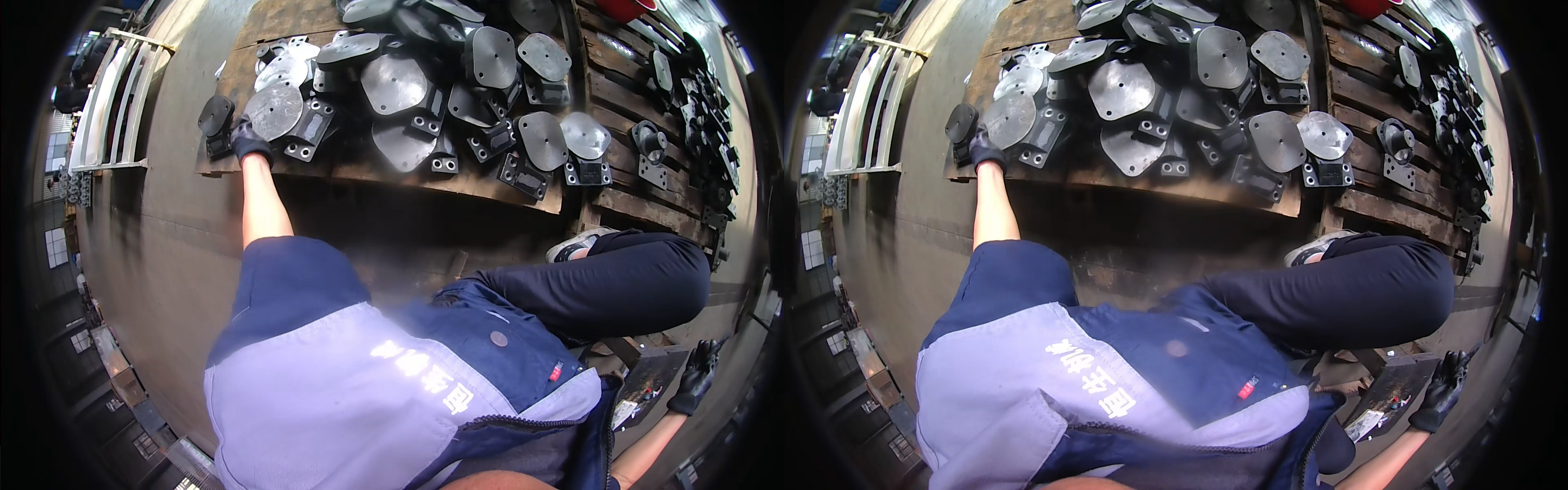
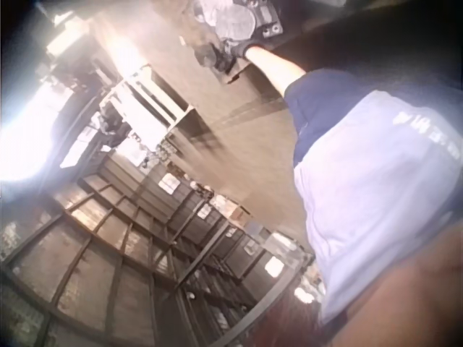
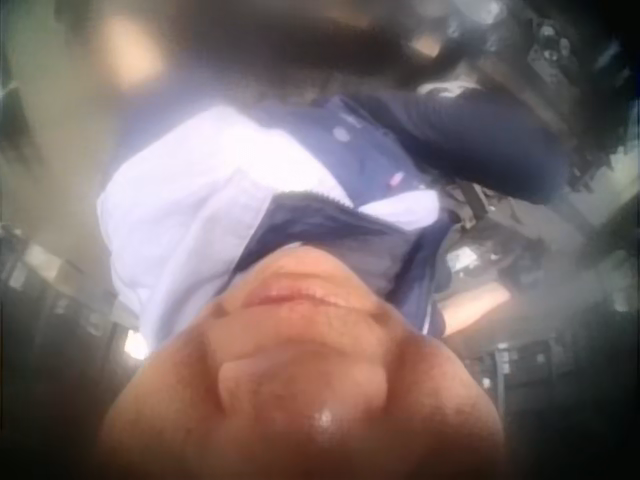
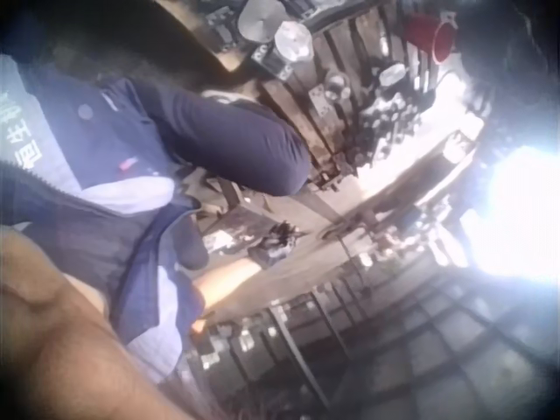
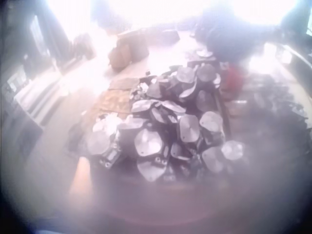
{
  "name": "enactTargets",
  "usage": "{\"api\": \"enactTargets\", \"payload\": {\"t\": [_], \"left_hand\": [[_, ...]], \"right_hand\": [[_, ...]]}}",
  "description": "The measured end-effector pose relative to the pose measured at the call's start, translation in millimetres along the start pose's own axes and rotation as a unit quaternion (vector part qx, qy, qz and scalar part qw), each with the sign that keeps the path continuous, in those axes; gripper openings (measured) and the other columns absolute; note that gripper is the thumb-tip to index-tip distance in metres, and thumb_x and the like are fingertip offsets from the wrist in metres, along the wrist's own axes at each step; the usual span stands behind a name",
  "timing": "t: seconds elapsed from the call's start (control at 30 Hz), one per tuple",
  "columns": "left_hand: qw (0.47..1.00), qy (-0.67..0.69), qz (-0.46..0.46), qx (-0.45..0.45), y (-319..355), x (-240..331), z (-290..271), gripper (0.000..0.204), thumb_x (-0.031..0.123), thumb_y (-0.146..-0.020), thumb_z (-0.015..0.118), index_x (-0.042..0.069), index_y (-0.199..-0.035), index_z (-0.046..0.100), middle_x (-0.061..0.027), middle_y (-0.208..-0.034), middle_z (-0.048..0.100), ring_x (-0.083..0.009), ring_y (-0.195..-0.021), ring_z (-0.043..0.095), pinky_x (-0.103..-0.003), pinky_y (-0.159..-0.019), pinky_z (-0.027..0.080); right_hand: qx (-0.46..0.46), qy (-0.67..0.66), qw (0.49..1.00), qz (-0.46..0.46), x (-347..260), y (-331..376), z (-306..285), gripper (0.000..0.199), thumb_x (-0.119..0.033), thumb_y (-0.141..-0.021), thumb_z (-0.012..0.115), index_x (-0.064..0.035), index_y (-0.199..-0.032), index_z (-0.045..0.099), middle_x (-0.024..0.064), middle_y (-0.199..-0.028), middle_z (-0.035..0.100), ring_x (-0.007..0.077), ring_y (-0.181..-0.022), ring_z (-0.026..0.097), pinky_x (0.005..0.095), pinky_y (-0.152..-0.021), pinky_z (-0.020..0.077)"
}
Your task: The person sits on the floor and uses a metal scraper to remove residue from the surface of metal parts. They repeatedly pick up parts from a wooden pallet, scrape them, and place them back down.
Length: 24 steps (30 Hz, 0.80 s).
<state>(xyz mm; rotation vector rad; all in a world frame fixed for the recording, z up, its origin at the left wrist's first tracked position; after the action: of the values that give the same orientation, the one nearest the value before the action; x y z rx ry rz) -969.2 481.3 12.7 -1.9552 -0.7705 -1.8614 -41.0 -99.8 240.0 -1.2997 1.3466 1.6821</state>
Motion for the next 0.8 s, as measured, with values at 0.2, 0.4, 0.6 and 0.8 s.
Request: {"api": "enactTargets", "payload": {"t": [0.2, 0.4, 0.6, 0.8], "left_hand": [[0.994, -0.081, 0.066, -0.041, -1.1, 5.7, 6.4, 0.041, 0.033, -0.097, 0.045, -0.002, -0.108, 0.063, -0.0103, -0.104, 0.066, -0.0212, -0.09, 0.062, -0.032, -0.08, 0.048], [0.989, 0.13, -0.067, -0.023, -5.7, 0.5, -0.5, 0.041, 0.036, -0.092, 0.048, 0.003, -0.112, 0.064, -0.0119, -0.11, 0.066, -0.0264, -0.098, 0.063, -0.038, -0.085, 0.049], [0.976, 0.161, -0.144, -0.008, -5.8, -6.6, -9.5, 0.05, 0.045, -0.092, 0.039, 0.008, -0.117, 0.061, -0.0092, -0.12, 0.062, -0.0295, -0.108, 0.058, -0.043, -0.093, 0.046], [0.976, -0.154, 0.084, -0.128, 10.0, 3.5, 8.5, 0.05, 0.045, -0.088, 0.045, 0.011, -0.123, 0.057, -0.0098, -0.124, 0.059, -0.0272, -0.115, 0.053, -0.041, -0.095, 0.044]], "right_hand": [[-0.037, 0.008, 0.999, -0.008, -1.8, -8.3, 17.2, 0.039, -0.02, -0.098, 0.043, -0.0047, -0.134, 0.048, 0.01, -0.133, 0.053, 0.0222, -0.122, 0.05, 0.0345, -0.104, 0.0359], [-0.055, -0.015, 0.998, 0.005, 9.0, -2.0, 39.3, 0.039, -0.019, -0.099, 0.043, -0.0022, -0.134, 0.047, 0.0112, -0.13, 0.055, 0.0217, -0.121, 0.051, 0.0336, -0.104, 0.0365], [-0.103, -0.018, 0.994, -0.009, 14.8, 13.4, 11.6, 0.038, -0.019, -0.098, 0.047, -0.0015, -0.131, 0.05, 0.0114, -0.126, 0.057, 0.0213, -0.117, 0.053, 0.0351, -0.104, 0.0369], [-0.042, -0.008, 0.999, -0.028, 34.9, 30.0, -26.4, 0.036, -0.019, -0.097, 0.046, -0.0031, -0.129, 0.054, 0.0104, -0.122, 0.06, 0.0199, -0.114, 0.055, 0.0338, -0.102, 0.0386]]}}
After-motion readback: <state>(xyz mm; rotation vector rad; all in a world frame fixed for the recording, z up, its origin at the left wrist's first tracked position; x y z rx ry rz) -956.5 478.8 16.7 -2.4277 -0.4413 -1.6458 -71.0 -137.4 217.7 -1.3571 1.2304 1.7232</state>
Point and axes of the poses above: each hand's wrist, its own y-axis away from the middle knuckle, its own z-axis out of the palm, x = y × z, the point moved 2 cm from there along -y, towards the middle knuckle
